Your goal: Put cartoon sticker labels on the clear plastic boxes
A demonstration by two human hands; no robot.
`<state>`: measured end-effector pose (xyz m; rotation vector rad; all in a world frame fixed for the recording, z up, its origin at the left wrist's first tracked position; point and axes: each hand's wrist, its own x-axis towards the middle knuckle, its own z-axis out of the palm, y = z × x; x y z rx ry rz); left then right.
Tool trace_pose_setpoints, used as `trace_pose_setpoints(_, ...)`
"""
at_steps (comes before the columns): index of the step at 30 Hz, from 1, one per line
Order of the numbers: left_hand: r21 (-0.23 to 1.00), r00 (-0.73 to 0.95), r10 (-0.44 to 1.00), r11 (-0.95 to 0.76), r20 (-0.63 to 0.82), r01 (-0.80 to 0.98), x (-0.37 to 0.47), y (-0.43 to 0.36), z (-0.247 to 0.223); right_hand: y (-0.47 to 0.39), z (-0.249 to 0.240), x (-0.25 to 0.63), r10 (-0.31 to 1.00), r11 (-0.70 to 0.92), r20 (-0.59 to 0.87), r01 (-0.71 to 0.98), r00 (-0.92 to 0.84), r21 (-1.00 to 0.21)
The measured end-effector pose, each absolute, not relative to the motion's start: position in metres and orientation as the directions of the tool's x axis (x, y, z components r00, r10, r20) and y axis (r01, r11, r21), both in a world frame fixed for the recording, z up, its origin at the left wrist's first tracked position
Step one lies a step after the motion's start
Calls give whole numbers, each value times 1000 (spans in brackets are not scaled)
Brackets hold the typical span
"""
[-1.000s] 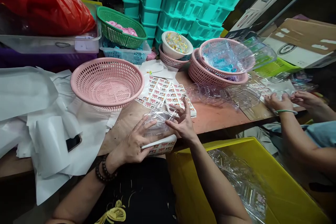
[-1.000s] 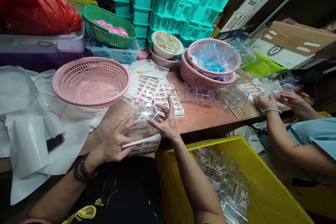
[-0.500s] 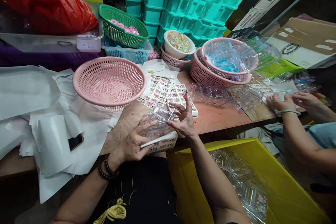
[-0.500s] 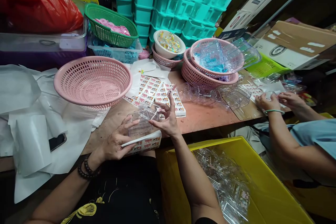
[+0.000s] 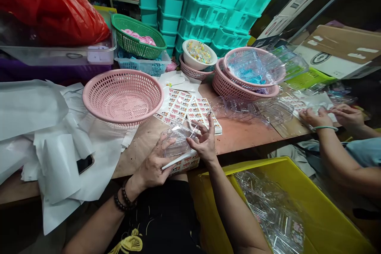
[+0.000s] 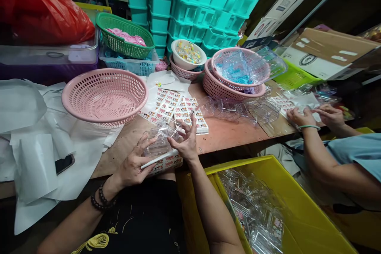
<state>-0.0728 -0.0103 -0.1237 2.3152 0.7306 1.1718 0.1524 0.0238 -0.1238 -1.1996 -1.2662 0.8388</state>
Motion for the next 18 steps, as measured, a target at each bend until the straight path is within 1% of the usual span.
trace_pose_setpoints(3,590,486,633,-764,603,262,-71,-12,-124,20,-122,148,959,206,228,142,168,-968)
trace_pose_setpoints(5,592,486,633,-763,603,259,-72,-13,-124,17,-117,146,958,161,199,187,205,-969)
trace_pose_setpoints(9,588,499,619,-772,607,243,-74,-17,-128,11,-106,142,926,-37,86,314,367,-949)
trace_pose_setpoints(11,577,505,606,-782,615,236,-75,-19,-130,10,-101,138,919,-140,14,359,394,-923)
trace_pose_setpoints(13,570,509,601,-787,616,238,-75,-20,-131,12,-97,133,920,-208,-47,382,390,-901)
trace_pose_setpoints(15,567,513,602,-786,611,247,-76,-20,-132,15,-94,129,923,-220,-79,350,376,-911)
trace_pose_setpoints(18,559,522,609,-783,598,274,-76,-18,-133,20,-92,126,937,-160,-70,243,342,-957)
